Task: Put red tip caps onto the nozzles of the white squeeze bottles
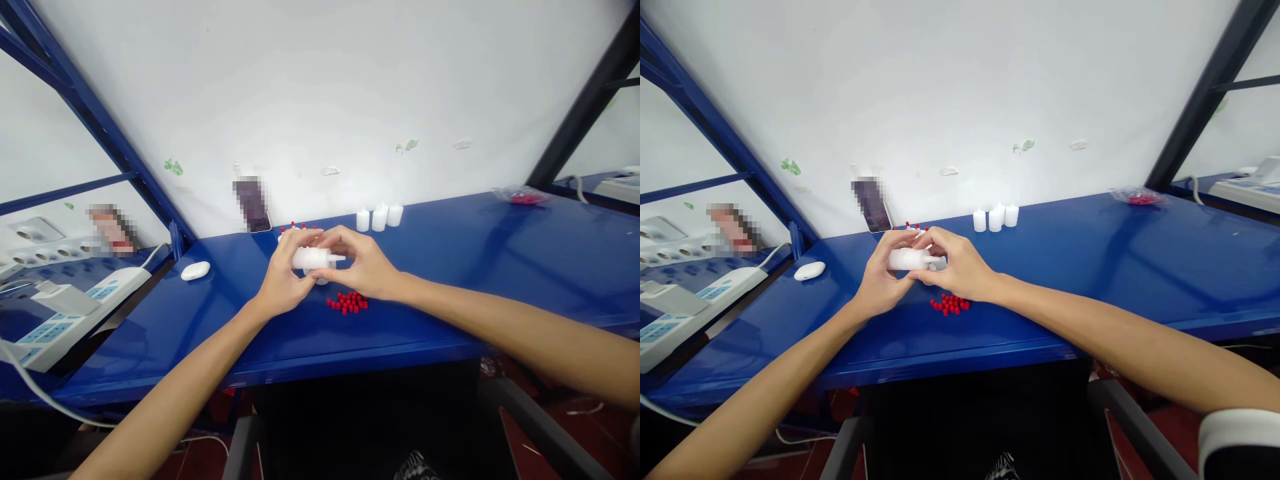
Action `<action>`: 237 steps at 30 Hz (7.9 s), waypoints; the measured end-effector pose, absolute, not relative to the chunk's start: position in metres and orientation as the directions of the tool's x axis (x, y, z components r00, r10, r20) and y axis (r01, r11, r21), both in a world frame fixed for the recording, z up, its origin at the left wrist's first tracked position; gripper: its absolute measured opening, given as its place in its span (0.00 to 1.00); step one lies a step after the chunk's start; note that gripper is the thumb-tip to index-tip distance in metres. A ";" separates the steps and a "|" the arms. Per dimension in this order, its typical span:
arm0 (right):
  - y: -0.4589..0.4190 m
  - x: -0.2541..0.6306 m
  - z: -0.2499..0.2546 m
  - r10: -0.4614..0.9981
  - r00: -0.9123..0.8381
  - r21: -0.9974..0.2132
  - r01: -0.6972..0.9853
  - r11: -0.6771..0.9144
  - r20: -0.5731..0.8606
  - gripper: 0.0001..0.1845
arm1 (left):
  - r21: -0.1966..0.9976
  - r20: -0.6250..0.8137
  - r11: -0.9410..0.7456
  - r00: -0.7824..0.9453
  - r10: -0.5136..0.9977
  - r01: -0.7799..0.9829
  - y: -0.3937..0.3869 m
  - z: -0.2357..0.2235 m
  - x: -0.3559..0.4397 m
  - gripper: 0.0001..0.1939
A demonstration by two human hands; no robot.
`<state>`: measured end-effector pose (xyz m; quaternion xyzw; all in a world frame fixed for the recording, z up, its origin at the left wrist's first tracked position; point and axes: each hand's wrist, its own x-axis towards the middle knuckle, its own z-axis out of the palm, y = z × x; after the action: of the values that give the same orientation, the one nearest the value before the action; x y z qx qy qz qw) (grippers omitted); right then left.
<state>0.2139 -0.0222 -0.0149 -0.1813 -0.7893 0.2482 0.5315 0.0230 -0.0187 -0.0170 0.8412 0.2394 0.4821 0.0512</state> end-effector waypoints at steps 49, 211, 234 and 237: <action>-0.024 0.261 0.032 0.627 -0.651 -0.524 0.387 0.759 0.428 0.09 | 0.019 0.778 -0.850 0.526 0.343 0.526 -0.012 -0.023 0.005 0.19; -0.030 0.278 0.014 0.574 -0.819 -0.337 0.541 0.771 -0.002 0.12 | 0.084 0.410 -0.821 0.731 0.545 0.565 -0.022 -0.014 0.009 0.13; -0.017 0.266 0.013 0.514 -0.857 -0.314 0.494 0.811 -0.020 0.10 | 0.101 0.370 -0.823 0.747 0.552 0.559 -0.020 -0.018 0.007 0.13; -0.017 0.266 0.013 0.469 -0.883 -0.316 0.444 0.838 0.001 0.12 | 0.094 0.372 -0.826 0.750 0.546 0.555 -0.019 -0.018 0.007 0.14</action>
<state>0.2660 -0.0170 0.0127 -0.2383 -0.9579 0.1553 0.0393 0.0069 -0.0189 -0.0182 0.9354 0.2943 0.1954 -0.0111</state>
